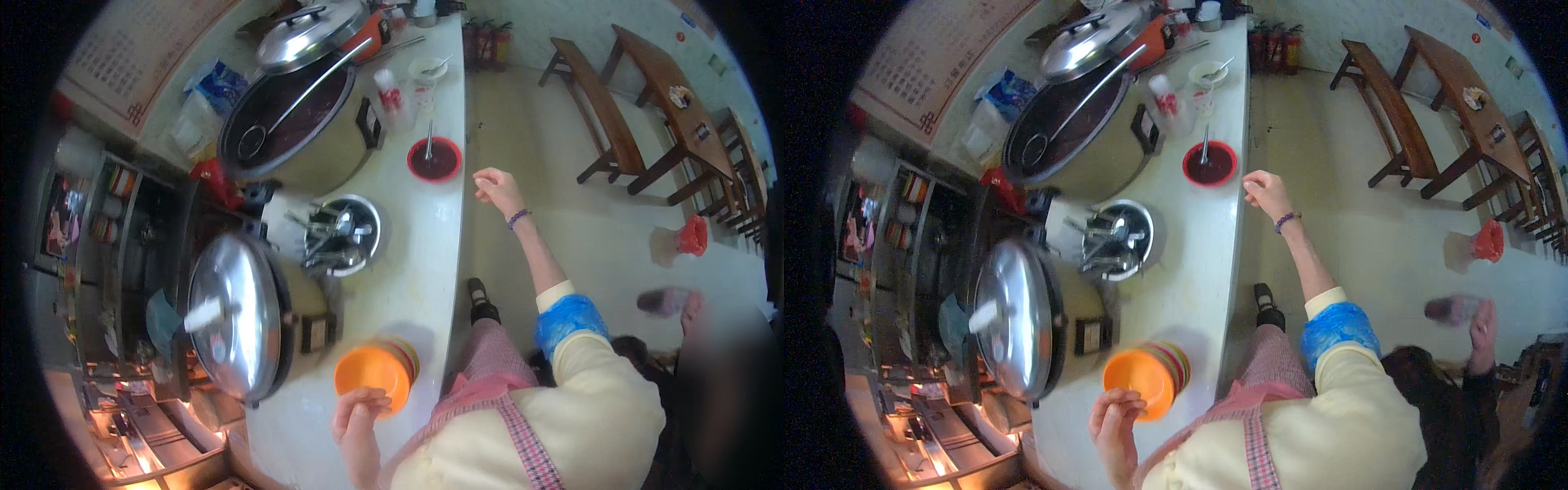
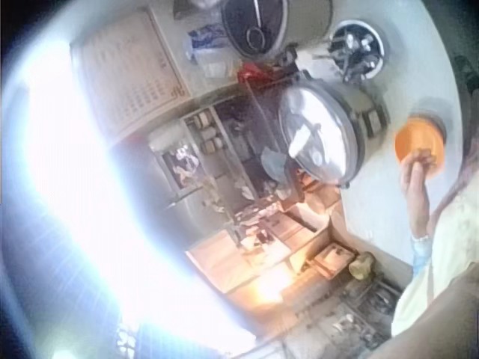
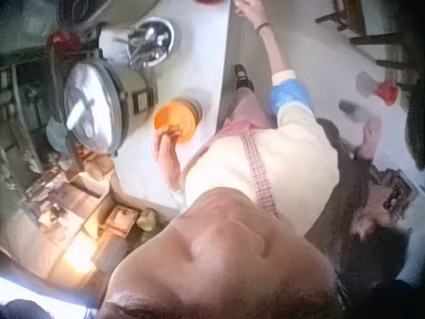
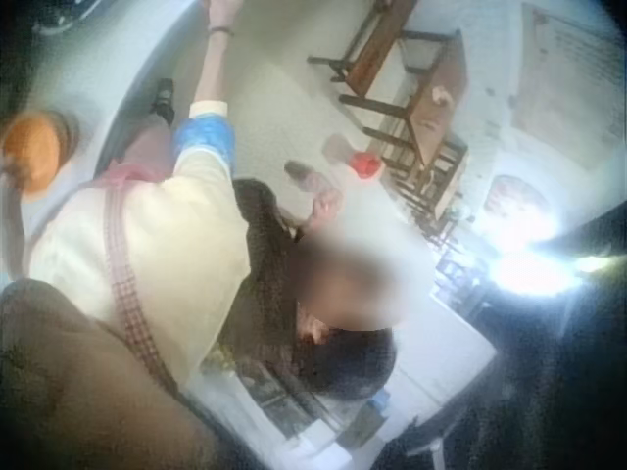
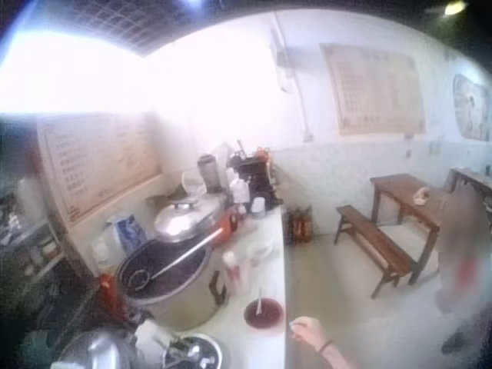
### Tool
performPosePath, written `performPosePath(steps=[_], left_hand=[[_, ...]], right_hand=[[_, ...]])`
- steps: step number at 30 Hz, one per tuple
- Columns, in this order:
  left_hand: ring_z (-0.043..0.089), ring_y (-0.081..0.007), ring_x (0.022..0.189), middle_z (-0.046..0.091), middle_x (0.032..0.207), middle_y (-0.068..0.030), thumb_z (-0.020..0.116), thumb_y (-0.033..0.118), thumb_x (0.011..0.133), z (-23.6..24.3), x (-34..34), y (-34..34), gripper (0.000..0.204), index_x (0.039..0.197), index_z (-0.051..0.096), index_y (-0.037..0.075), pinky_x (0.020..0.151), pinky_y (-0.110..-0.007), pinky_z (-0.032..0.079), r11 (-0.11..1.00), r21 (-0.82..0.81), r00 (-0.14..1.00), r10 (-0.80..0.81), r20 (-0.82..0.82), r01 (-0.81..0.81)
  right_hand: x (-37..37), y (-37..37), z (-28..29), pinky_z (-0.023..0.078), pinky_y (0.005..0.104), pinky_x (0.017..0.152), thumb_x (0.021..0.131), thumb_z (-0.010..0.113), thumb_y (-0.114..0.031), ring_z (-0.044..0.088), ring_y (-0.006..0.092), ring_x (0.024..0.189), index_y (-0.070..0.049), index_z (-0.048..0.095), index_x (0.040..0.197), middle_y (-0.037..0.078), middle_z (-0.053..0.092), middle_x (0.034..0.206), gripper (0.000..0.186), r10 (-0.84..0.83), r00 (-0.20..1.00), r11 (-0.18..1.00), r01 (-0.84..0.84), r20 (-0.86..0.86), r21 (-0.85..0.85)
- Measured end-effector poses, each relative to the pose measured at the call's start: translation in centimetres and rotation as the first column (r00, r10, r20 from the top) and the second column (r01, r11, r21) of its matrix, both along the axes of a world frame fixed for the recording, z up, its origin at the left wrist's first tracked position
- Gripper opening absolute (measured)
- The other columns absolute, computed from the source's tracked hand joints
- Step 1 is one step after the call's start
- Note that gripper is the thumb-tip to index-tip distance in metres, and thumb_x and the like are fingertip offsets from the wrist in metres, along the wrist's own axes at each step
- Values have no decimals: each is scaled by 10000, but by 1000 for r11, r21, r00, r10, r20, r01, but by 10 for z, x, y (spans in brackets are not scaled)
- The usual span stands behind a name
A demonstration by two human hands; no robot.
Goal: The person scoops a dark red porridge from a large pot into a red bowl, adds a white substance from a small bowl, and transfers the mixture into a plastic cup. They then use a machine to add ice to the cup, seal it, and hand it to a customer.
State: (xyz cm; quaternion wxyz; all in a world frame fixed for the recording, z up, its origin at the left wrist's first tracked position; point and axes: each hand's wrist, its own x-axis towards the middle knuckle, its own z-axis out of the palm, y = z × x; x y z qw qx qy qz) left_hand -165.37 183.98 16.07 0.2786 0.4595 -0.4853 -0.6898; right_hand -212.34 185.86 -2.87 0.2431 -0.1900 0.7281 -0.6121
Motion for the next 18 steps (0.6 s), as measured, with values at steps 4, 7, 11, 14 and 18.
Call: performPosePath(steps=[4,7,11,14,18], left_hand=[[660,-238,833,673,982,-209,421,-10,862,5,-85,-25,285,1072,599,-86,806,-361,546,1000,26,998,9,64,-11],[662,-244,867,669,1019,-208,430,-12,876,20,-158,-45,281,1090,596,-90,809,-357,540,979,202,989,-42,142,13],[655,-252,939,660,1077,-202,459,3,923,13,-215,-57,254,1118,596,-83,837,-350,526,962,269,997,-60,43,46],[647,-250,972,658,1097,-195,485,33,956,10,-233,-61,242,1145,597,-69,864,-355,516,969,215,991,-133,23,125],[647,-239,978,662,1098,-174,498,58,961,8,-252,-75,252,1157,594,-68,861,-354,511,976,176,989,-141,38,132]], right_hand=[[-101,-67,-12,558,285,659,895,638,-167,693,132,742,-8,670,1117,97,713,999,275,-4,983,1000,2,-184,-8],[-154,-117,-18,562,317,691,887,645,-180,716,162,758,-20,669,1134,126,717,1009,296,-82,986,995,73,-146,-64],[-198,-164,-27,555,370,789,867,649,-179,714,275,854,-31,659,1152,163,708,1036,321,-64,929,989,109,-364,103],[-220,-185,-30,538,402,846,855,650,-178,685,341,928,-45,650,1168,189,698,1043,340,8,781,978,124,-625,167],[-241,-195,-41,526,417,864,849,651,-183,665,357,971,-59,648,1175,201,694,1033,349,64,826,977,61,-560,202]])
